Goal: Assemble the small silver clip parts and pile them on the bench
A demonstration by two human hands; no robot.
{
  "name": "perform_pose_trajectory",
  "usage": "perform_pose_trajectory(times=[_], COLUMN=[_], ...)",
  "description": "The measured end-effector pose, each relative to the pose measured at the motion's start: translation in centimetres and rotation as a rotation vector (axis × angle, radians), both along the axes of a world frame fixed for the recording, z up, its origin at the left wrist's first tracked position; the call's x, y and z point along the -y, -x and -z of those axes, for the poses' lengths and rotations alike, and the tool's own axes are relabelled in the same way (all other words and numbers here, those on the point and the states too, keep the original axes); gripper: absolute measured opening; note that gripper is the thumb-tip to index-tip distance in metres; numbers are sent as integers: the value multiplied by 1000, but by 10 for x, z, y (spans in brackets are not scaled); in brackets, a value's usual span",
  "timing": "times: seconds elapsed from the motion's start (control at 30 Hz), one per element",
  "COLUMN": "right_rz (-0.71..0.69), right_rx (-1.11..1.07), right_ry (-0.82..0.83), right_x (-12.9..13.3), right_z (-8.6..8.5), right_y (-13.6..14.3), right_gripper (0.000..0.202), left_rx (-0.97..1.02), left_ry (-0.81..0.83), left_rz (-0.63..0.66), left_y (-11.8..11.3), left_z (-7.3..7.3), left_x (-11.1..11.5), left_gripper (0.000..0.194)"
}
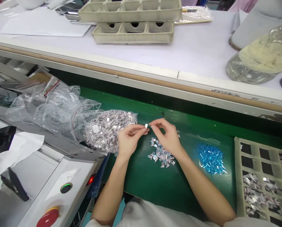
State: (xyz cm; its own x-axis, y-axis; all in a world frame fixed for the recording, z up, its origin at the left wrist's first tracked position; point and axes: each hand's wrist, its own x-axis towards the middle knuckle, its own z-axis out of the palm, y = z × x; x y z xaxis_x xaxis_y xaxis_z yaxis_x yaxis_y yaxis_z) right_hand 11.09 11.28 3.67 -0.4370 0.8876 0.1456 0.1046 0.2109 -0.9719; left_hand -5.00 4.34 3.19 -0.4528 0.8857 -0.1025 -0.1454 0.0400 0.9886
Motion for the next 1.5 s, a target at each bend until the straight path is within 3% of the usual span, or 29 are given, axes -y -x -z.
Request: perform_pose_trajectory(times=[0.33, 0.67, 0.8, 0.9, 1.03, 1.1, 1.27, 1.37, 1.5], right_rz=[-64, -71, -147, -151, -227, -306, -362, -292, -74], right_rx=[76, 99, 101, 173, 330, 422, 564, 551, 543], right_ry=[-138, -101, -63, -80, -57, -64, -143, -171, -281], right_x=[-2, -4, -6, -8, -10, -10, -8, -10, -19], right_z=[-1, 3, 2, 0, 0, 2, 7, 9, 19], right_y=[-2, -3, -6, -10, -17, -19, -17, -16, -19], right_gripper=[13, 13, 20, 18, 15, 17, 18, 14, 16], left_rx=[-118, -225, -205, -261, -361, -448, -984, -1183, -1281], left_ry=[-14, -35, -26, -24, -1, 31, 149, 233, 301], left_rz=[43, 115, 131, 100, -86, -118, 30, 15, -13], left_y=[0, -2, -3, 4, 28, 41, 53, 48, 42], left_z=[12, 14, 11, 9, 12, 16, 26, 30, 33], left_x=[4, 6, 6, 5, 2, 0, -1, -1, -4], left_gripper=[19, 15, 17, 19, 19, 18, 29, 37, 32])
